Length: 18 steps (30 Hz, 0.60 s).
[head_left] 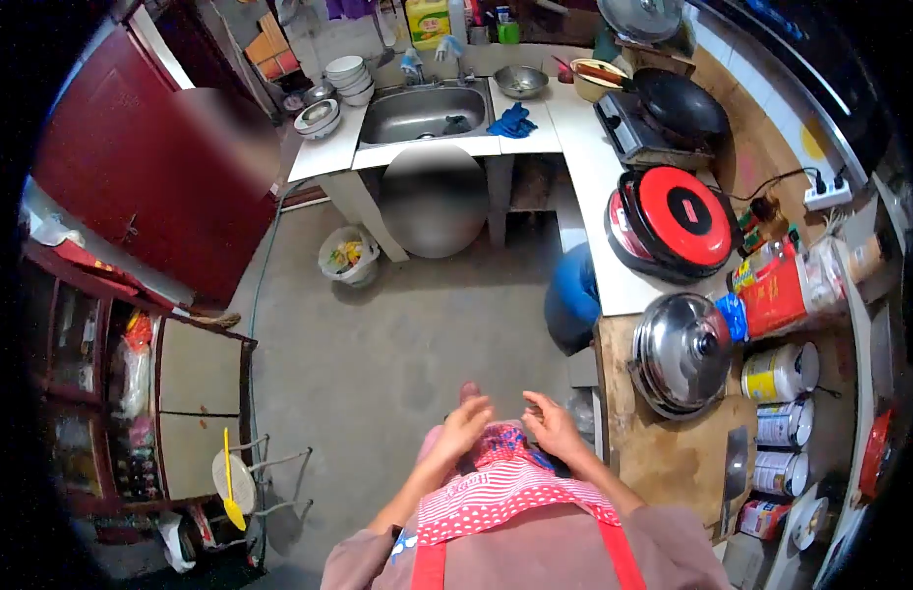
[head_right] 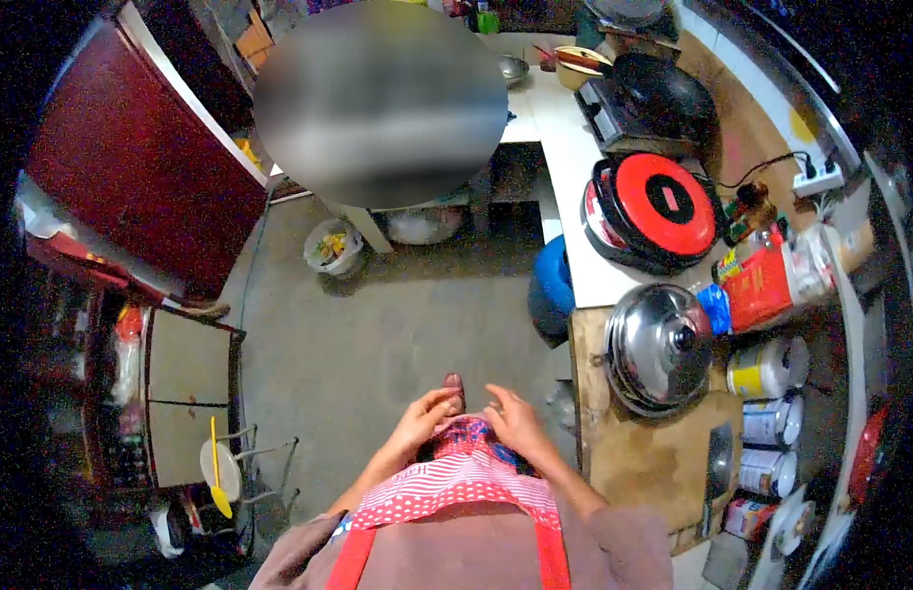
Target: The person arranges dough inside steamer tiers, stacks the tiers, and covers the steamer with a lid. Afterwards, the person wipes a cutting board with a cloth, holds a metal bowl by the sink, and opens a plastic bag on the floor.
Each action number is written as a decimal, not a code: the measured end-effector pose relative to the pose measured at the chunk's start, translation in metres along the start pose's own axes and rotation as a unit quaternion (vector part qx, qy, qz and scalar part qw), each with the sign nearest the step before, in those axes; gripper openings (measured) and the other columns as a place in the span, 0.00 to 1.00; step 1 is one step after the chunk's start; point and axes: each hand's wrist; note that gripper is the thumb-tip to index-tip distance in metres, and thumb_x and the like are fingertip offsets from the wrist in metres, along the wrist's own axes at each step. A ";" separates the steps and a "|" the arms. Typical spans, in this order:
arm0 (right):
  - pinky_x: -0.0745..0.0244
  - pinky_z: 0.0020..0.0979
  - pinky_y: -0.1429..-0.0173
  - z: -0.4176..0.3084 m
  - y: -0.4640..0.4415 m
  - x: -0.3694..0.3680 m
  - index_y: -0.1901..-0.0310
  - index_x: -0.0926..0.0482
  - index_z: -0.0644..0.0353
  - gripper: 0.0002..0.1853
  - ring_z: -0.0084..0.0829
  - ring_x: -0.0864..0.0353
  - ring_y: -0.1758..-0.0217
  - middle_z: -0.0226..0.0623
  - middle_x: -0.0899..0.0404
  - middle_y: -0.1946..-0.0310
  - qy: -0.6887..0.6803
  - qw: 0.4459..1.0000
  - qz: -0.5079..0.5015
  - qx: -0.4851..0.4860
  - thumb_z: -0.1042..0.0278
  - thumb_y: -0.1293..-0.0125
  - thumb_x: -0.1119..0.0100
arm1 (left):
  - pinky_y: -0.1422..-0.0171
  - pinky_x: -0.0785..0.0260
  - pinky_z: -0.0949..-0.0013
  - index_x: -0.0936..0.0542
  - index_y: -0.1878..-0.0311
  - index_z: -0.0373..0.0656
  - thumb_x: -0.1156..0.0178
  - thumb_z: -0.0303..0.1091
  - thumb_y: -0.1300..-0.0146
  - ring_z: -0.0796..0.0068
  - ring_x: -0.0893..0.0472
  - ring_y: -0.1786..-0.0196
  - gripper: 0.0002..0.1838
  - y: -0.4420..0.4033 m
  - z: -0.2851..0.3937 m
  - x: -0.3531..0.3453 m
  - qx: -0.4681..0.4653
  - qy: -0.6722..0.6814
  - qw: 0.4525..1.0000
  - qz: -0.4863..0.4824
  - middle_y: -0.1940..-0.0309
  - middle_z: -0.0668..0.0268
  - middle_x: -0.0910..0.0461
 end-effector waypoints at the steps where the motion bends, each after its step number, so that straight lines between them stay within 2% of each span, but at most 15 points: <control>1: 0.29 0.29 0.56 -0.016 -0.017 -0.004 0.48 0.35 0.64 0.21 0.33 0.26 0.56 0.46 0.29 0.57 -0.010 1.000 -0.013 -0.002 0.71 0.45 0.48 | 0.52 0.35 0.76 0.34 0.48 0.36 0.50 0.33 0.40 0.80 0.27 0.58 0.18 -0.004 0.025 0.010 0.023 0.024 0.999 0.010 0.57 0.64 0.27; 2: 0.29 0.29 0.56 -0.025 -0.035 -0.009 0.48 0.35 0.64 0.21 0.33 0.26 0.56 0.46 0.29 0.57 -0.007 1.000 -0.007 -0.007 0.71 0.45 0.48 | 0.53 0.36 0.77 0.34 0.47 0.36 0.49 0.34 0.40 0.79 0.27 0.58 0.19 -0.012 0.039 0.022 0.007 0.050 0.999 0.009 0.56 0.64 0.27; 4: 0.31 0.31 0.54 -0.039 -0.074 -0.019 0.48 0.35 0.64 0.22 0.37 0.27 0.54 0.48 0.30 0.55 0.068 0.995 -0.002 0.076 0.71 0.46 0.49 | 0.53 0.36 0.77 0.35 0.46 0.36 0.49 0.33 0.41 0.78 0.27 0.57 0.20 -0.024 0.073 0.047 -0.011 0.013 1.000 0.022 0.54 0.62 0.27; 10: 0.36 0.34 0.47 -0.078 -0.177 -0.036 0.47 0.36 0.64 0.24 0.45 0.32 0.48 0.51 0.32 0.52 0.103 0.991 -0.008 0.089 0.69 0.47 0.49 | 0.52 0.37 0.76 0.37 0.45 0.35 0.51 0.33 0.40 0.74 0.28 0.52 0.21 -0.065 0.111 0.130 -0.053 -0.034 0.997 0.053 0.51 0.57 0.30; 12: 0.38 0.35 0.45 -0.084 -0.207 -0.032 0.47 0.36 0.64 0.24 0.46 0.33 0.48 0.51 0.33 0.51 0.090 0.993 -0.017 0.075 0.68 0.48 0.49 | 0.52 0.37 0.76 0.37 0.45 0.35 0.51 0.33 0.40 0.74 0.28 0.52 0.21 -0.074 0.121 0.148 -0.043 -0.018 0.996 0.078 0.51 0.57 0.30; 14: 0.39 0.37 0.43 -0.076 -0.241 -0.027 0.46 0.38 0.63 0.24 0.47 0.35 0.46 0.51 0.35 0.49 0.140 0.987 -0.024 0.076 0.67 0.46 0.50 | 0.53 0.37 0.76 0.37 0.45 0.35 0.51 0.34 0.40 0.73 0.28 0.52 0.21 -0.080 0.121 0.162 -0.029 0.003 0.994 0.110 0.51 0.57 0.30; 16: 0.41 0.36 0.42 -0.070 -0.282 -0.016 0.47 0.37 0.63 0.24 0.46 0.36 0.45 0.51 0.34 0.49 0.107 0.993 -0.017 0.044 0.66 0.46 0.49 | 0.53 0.36 0.76 0.37 0.45 0.35 0.52 0.33 0.40 0.73 0.28 0.53 0.21 -0.088 0.118 0.174 -0.001 0.029 0.988 0.153 0.51 0.56 0.30; 17: 0.41 0.36 0.42 -0.065 -0.307 -0.008 0.47 0.36 0.63 0.24 0.45 0.36 0.45 0.50 0.34 0.49 0.103 0.993 -0.007 0.049 0.67 0.47 0.48 | 0.53 0.36 0.76 0.37 0.45 0.34 0.52 0.33 0.40 0.74 0.27 0.54 0.21 -0.092 0.116 0.178 0.004 0.060 0.984 0.170 0.52 0.56 0.30; 18: 0.41 0.36 0.41 -0.055 -0.337 0.000 0.47 0.36 0.63 0.25 0.45 0.36 0.45 0.49 0.34 0.49 0.156 0.983 0.022 0.091 0.67 0.47 0.47 | 0.53 0.36 0.76 0.37 0.45 0.34 0.52 0.33 0.40 0.74 0.27 0.54 0.21 -0.097 0.115 0.182 0.006 0.061 0.983 0.174 0.52 0.56 0.30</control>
Point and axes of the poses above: each hand's wrist, its own y-axis away from the middle knuckle, its own x-axis out of the back of the hand, z = x × y
